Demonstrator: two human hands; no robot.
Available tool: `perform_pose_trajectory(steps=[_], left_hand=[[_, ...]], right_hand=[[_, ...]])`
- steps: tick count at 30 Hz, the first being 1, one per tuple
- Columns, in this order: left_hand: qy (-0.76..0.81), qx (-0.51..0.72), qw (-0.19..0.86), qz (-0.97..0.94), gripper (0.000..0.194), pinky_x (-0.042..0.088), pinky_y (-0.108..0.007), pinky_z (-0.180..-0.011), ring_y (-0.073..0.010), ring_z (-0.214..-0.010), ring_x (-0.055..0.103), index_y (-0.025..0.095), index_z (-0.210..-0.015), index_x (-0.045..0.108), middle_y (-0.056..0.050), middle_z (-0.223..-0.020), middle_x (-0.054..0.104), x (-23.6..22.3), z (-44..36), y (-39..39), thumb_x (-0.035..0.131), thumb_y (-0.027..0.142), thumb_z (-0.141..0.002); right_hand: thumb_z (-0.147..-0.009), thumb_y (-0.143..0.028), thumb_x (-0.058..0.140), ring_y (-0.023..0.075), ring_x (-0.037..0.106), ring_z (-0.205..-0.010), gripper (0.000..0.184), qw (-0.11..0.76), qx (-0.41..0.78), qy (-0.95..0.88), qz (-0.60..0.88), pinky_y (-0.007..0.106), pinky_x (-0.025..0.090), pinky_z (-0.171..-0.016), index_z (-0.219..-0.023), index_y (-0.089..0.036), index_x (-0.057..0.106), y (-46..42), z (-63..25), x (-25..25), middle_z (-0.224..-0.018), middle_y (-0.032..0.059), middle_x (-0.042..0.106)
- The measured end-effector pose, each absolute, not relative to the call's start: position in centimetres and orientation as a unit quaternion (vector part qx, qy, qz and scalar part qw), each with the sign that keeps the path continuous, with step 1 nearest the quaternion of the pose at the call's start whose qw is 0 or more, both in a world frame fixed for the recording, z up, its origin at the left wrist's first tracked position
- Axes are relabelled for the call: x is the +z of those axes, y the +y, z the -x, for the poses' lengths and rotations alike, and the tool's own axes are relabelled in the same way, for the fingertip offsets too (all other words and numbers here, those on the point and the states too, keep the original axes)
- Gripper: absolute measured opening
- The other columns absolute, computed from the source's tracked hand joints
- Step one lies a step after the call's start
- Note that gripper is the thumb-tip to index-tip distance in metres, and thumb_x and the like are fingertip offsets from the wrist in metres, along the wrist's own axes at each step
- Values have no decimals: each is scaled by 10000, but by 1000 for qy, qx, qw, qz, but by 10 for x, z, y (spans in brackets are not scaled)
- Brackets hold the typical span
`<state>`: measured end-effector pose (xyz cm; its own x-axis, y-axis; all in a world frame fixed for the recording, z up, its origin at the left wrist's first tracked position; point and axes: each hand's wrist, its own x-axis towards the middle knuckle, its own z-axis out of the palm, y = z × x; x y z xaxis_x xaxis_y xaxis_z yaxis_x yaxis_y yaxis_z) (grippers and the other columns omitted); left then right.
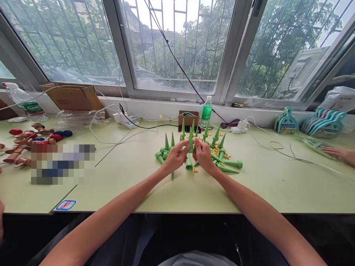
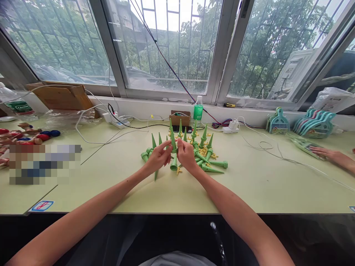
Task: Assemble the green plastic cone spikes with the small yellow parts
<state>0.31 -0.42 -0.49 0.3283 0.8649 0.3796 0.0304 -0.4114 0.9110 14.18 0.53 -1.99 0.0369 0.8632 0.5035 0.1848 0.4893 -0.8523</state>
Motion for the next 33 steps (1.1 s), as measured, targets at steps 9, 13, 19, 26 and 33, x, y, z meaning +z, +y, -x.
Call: perform_pose_trajectory(steps=[9,13,19,26,33], left_hand=[[349,477,415,-692,477,381,-195,-391,-63,-355,417,123,-1201,586,67,-462,435,-6,-3,-3,546,478,-884],[356,485,410,-685,482,379,-194,-388,-62,-366,421,127,-1190,587,61,-481,443,-5,-4,-3,563,489,-872],[347,488,404,-692,451,384,-176,-379,-63,-409,444,136,-1160,605,50,-529,438,-6,-3,-2,563,482,-873],[329,493,391,-704,399,396,-151,-368,-32,-449,469,174,-1141,624,-26,-800,586,-11,-2,3,552,469,-881],[332,493,384,-706,388,421,-151,-381,-16,-464,470,193,-1153,627,-61,-979,599,-12,-2,3,536,464,-892]], right_hand=[[-942,-609,352,96,399,-376,524,593,295,-629,407,223,307,-403,-712,-179,542,4,-141,-19,-419,-53,373],[-935,-630,338,100,404,-379,541,589,295,-629,413,227,306,-403,-721,-180,548,4,-141,-20,-422,-51,375],[-939,-626,330,99,397,-381,529,590,297,-629,409,228,295,-397,-708,-191,521,5,-141,-22,-425,-53,374],[-939,-636,312,103,407,-397,542,578,279,-641,421,231,293,-407,-706,-191,517,4,-141,-20,-427,-46,385],[-944,-623,323,99,403,-394,527,583,281,-637,419,228,294,-411,-706,-192,512,4,-141,-20,-424,-50,382]])
